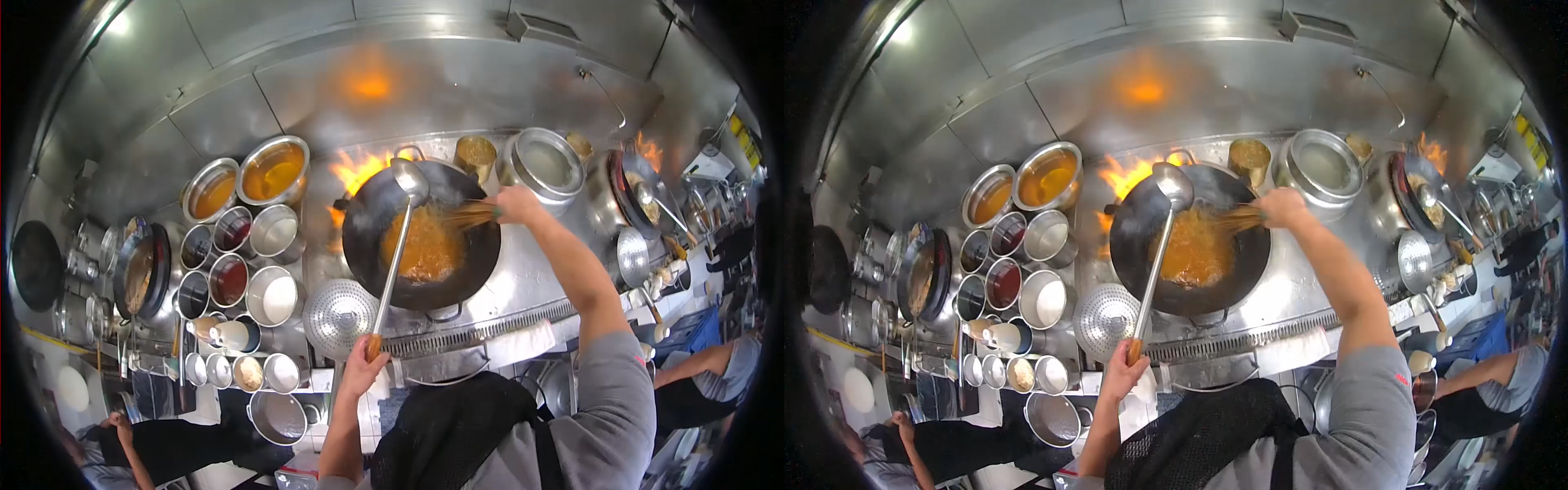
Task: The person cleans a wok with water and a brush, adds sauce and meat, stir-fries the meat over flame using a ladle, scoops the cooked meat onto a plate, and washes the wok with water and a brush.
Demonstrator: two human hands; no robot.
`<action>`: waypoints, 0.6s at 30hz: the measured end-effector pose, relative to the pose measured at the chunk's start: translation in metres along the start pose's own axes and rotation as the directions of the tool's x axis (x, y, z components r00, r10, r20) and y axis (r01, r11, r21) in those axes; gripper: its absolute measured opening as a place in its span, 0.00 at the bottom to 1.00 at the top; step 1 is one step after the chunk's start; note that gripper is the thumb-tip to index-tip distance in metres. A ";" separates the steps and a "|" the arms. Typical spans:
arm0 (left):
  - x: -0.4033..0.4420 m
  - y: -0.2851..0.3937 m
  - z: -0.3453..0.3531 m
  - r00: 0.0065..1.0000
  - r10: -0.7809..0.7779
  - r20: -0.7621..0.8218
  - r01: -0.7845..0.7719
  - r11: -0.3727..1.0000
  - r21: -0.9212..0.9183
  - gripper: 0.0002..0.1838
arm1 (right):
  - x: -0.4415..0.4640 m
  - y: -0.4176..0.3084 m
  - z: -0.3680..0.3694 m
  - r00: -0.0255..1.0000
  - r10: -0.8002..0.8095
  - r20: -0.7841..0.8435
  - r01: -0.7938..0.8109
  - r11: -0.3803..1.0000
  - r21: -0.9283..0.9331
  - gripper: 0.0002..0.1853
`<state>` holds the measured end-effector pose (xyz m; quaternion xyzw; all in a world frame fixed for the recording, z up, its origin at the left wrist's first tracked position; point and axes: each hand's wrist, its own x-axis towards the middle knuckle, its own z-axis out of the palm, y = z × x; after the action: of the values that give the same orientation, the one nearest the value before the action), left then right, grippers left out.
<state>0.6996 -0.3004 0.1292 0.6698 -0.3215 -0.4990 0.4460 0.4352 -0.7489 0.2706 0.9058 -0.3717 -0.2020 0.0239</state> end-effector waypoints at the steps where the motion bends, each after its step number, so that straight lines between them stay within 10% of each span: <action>1: 0.001 -0.009 -0.005 0.998 0.053 -0.040 -0.051 0.998 0.035 0.28 | -0.003 0.018 -0.002 0.992 0.051 -0.115 -0.044 0.997 0.068 0.35; 5: -0.004 -0.009 -0.032 0.956 0.243 -0.163 -0.192 0.941 0.278 0.31 | -0.028 0.048 -0.040 0.778 0.160 -0.608 0.119 0.912 0.392 0.35; 7: -0.014 0.025 -0.036 0.967 0.197 -0.161 -0.091 0.858 0.506 0.28 | -0.050 0.015 -0.073 0.463 0.447 -0.765 0.400 0.665 0.631 0.34; 8: -0.013 0.024 -0.035 0.945 0.290 -0.153 -0.170 0.831 0.530 0.25 | -0.066 0.014 -0.084 0.457 0.452 -0.766 0.396 0.668 0.630 0.34; 10: -0.012 0.013 -0.029 0.923 0.363 -0.129 -0.237 0.800 0.551 0.26 | -0.095 0.016 -0.103 0.946 0.056 -0.318 -0.045 0.998 0.043 0.39; 13: -0.015 0.011 -0.021 0.882 0.458 -0.108 -0.318 0.749 0.582 0.24 | -0.119 0.063 -0.110 0.908 0.148 -0.391 -0.158 0.987 0.008 0.41; 16: -0.022 0.010 -0.003 0.955 0.287 -0.079 -0.200 0.814 0.545 0.25 | -0.133 0.073 -0.078 0.677 0.136 -0.723 0.079 0.963 0.256 0.43; 18: -0.027 0.016 0.016 0.936 0.346 -0.059 -0.278 0.834 0.477 0.25 | -0.156 0.064 -0.055 0.864 0.023 -0.502 0.079 0.980 0.182 0.42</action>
<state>0.6772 -0.2876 0.1519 0.7289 -0.5029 -0.2793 0.3712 0.3139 -0.6943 0.3874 0.9302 -0.3575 0.0778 0.0275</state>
